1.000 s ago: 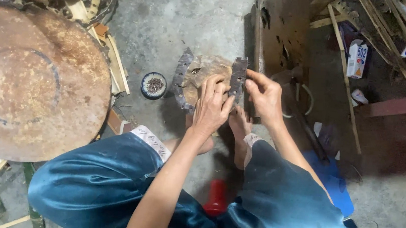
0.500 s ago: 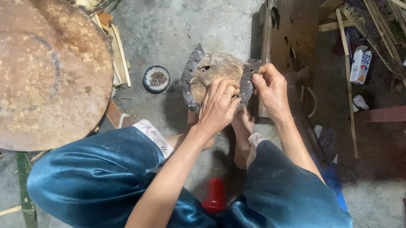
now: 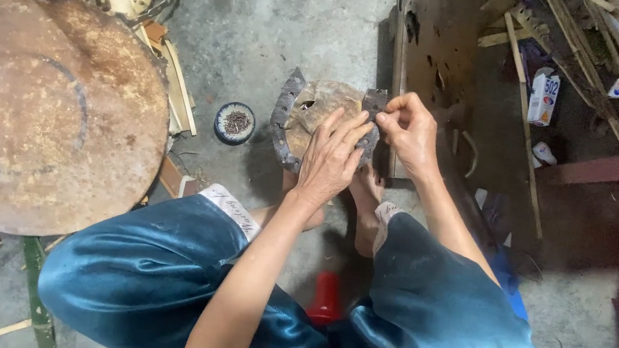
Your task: The person is hammering small nails into a circular wooden frame to secure a covering.
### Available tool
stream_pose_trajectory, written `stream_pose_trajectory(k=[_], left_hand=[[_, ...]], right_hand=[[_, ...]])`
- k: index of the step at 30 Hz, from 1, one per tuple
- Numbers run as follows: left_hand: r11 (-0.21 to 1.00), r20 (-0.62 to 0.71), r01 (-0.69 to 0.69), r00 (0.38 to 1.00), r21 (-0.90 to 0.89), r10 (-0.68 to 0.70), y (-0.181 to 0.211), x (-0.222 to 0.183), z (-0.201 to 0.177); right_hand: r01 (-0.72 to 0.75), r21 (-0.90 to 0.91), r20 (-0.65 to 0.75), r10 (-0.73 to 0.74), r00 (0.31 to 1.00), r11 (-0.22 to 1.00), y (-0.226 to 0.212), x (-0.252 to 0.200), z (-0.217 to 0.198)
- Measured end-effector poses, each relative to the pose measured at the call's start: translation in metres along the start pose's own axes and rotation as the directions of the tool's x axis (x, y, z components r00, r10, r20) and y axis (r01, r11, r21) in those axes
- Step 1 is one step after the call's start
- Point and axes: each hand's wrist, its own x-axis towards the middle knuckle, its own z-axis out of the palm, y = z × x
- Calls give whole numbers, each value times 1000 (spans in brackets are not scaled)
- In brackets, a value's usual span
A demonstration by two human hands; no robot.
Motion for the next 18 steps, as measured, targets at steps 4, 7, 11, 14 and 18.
stream_pose_trajectory(k=[4,7,11,14,18], left_hand=[[1000,-8,11,1000,-26,-11,-2,-1,0],[1000,1,17,1000,-3,-17,-4,-2,4],[999,-3,14,1000,32,-14,-4,-1,5],[999,3,20,1000,40,-20,-4,-1,4],[998,-25,28,999,48,-27,-3,0,6]], right_hand=[[-71,42,-73,74,995,997,10,-15,-12],[-125,153,-53,134,990,980,4,-30,-22],[-154,279,-46,174,984,948,2,-41,-21],[-153,279,-76,180,981,948,8,-43,-17],[-91,315,-106,130,986,945,8,-40,-12]])
